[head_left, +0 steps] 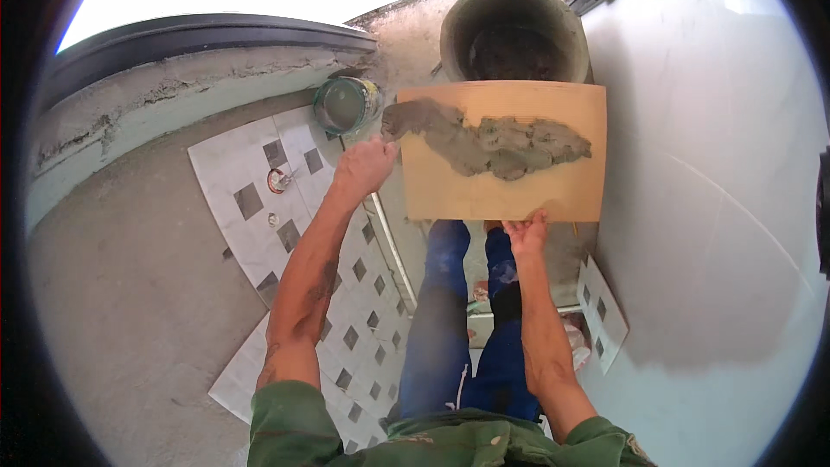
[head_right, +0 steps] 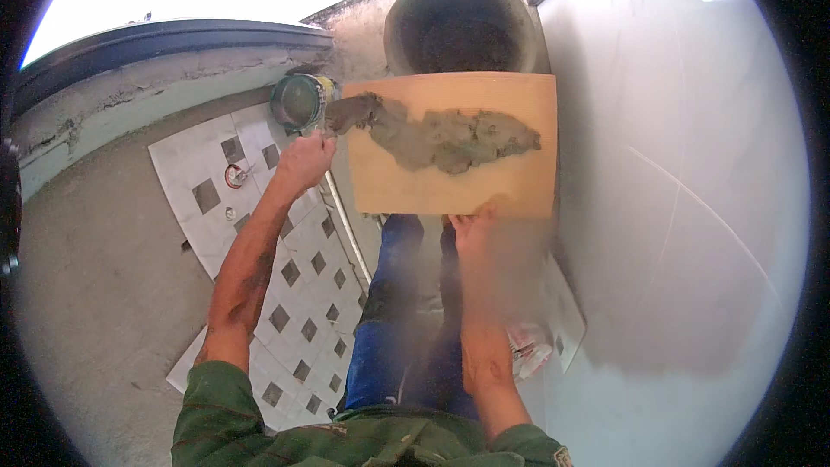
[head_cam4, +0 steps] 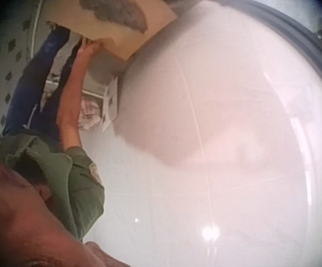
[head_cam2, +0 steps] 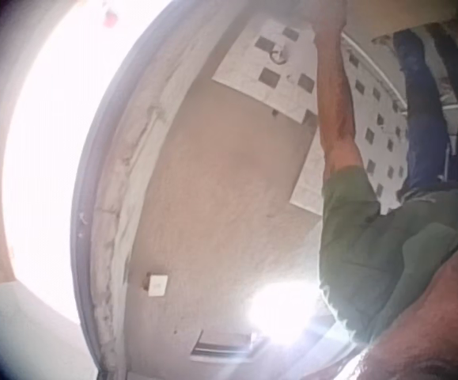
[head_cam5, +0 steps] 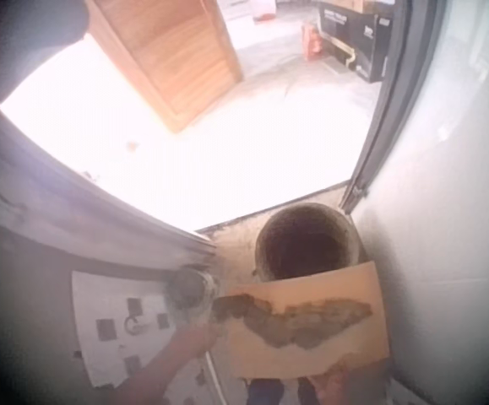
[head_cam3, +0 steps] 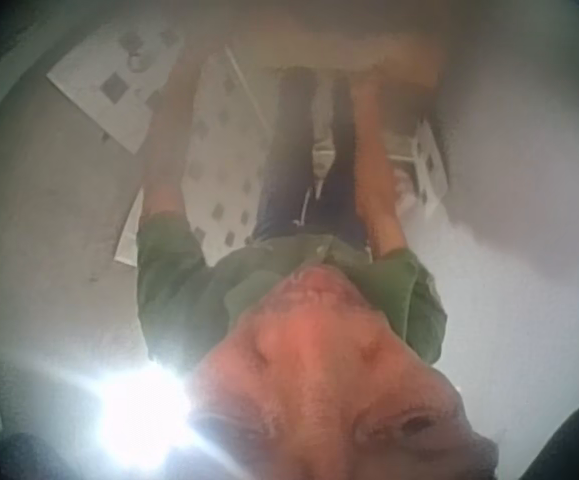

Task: Applying mortar to the back of a ceramic tile and fixing it onto an upper wall or ceiling.

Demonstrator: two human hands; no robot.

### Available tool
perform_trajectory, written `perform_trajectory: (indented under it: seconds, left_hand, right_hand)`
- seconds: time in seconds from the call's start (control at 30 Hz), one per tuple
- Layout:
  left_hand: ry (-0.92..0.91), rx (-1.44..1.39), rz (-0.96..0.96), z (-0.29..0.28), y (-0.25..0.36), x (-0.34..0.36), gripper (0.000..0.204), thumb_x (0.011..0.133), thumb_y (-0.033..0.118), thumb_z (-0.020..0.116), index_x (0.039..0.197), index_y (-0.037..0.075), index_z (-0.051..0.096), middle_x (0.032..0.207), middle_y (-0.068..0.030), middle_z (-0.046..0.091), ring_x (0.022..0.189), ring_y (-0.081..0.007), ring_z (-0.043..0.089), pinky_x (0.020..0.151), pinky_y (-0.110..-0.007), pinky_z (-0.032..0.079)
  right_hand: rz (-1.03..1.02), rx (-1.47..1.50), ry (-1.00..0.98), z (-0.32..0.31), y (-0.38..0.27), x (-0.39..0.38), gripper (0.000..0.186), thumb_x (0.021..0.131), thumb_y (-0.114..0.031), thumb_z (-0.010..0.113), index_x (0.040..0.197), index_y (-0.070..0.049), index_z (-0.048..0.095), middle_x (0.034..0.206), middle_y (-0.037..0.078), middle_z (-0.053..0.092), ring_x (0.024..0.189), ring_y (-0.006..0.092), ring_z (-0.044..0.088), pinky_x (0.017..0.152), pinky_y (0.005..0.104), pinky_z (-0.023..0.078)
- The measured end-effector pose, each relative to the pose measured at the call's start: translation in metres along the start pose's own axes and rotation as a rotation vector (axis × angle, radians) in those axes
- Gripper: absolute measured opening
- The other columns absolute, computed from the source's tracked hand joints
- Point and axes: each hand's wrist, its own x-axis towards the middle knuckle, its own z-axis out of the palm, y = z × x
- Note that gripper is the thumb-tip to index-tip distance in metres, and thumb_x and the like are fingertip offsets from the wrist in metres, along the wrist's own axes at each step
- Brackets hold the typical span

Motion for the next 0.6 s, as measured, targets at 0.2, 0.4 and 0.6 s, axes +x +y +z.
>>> perform_trajectory:
  seconds: [0.2,0.4,0.6]
  left_hand:
    - [-0.031,0.011,-0.101,-0.007,-0.006,-0.009,0.044,0.09,0.035,0.04,0.098,-0.004,0.056,0.086,-0.0303,0.062,0.085,-0.0446,0.062,0.079,-0.051,0.048]
    - [0.008,0.074,-0.056,-0.007,-0.03,0.014,0.043,0.091,0.035,0.039,0.1,-0.003,0.056,0.087,-0.0299,0.063,0.082,-0.0443,0.062,0.076,-0.051,0.048]
    - [-0.333,-0.588,-0.11,-0.004,-0.043,0.003,0.043,0.093,0.04,0.042,0.091,-0.001,0.053,0.063,-0.0153,0.058,0.049,-0.0258,0.056,0.05,-0.038,0.049]
  right_hand:
    - [-0.012,-0.037,-0.051,0.003,0.002,0.0,0.046,0.098,-0.045,0.037,0.13,-0.012,0.038,0.128,0.013,0.047,0.118,0.0351,0.047,0.096,0.0622,0.037]
    - [-0.011,-0.032,0.018,0.002,0.0,-0.001,0.042,0.099,-0.042,0.036,0.13,-0.013,0.038,0.128,0.013,0.047,0.118,0.0342,0.048,0.094,0.0629,0.038]
    - [-0.038,-0.017,-0.028,0.001,0.002,0.002,0.044,0.099,-0.043,0.034,0.13,-0.012,0.039,0.128,0.013,0.048,0.117,0.0331,0.049,0.095,0.0595,0.039]
